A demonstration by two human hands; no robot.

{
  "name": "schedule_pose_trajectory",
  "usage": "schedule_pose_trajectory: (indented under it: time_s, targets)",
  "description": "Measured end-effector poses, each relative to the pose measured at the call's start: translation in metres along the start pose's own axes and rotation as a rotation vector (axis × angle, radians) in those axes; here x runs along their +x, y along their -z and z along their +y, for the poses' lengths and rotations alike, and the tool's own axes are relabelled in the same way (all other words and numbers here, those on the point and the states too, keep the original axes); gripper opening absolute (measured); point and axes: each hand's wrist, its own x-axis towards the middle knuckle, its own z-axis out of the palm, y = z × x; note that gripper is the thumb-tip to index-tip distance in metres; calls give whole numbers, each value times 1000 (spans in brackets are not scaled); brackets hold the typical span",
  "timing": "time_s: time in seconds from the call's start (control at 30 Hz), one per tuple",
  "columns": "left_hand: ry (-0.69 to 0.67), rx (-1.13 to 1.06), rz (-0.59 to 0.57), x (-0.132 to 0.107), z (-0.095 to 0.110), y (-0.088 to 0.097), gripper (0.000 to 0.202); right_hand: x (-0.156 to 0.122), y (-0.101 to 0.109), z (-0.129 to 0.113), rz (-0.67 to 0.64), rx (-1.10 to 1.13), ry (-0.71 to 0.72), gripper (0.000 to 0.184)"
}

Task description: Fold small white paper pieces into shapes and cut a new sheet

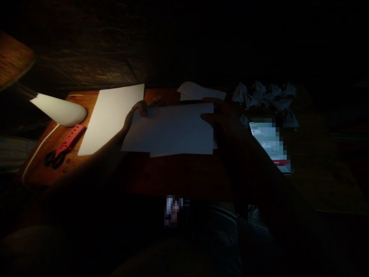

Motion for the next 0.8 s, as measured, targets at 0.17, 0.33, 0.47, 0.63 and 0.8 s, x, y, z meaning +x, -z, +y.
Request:
schedule_pose_trajectory:
  time_s: [0.17,0.33,0.47,0.63,0.8]
  targets:
    - [47,28,-4,-8,5,-5,28,-5,-4,-6,61,45,-102,39]
    - [-140,85,16,-5,2,2,65,0,2,6,131,-16,43,36]
    - [-273,185,38,-1,-11,2,92,-2,8,1,241,-67,290,46]
    - [-380,227,90,-6,-30,-10,101,-18,0,-19,230,-27,384,57]
    - [-357,222,123,-8,-29,-11,97,-27,-3,-20,170,-18,394,70]
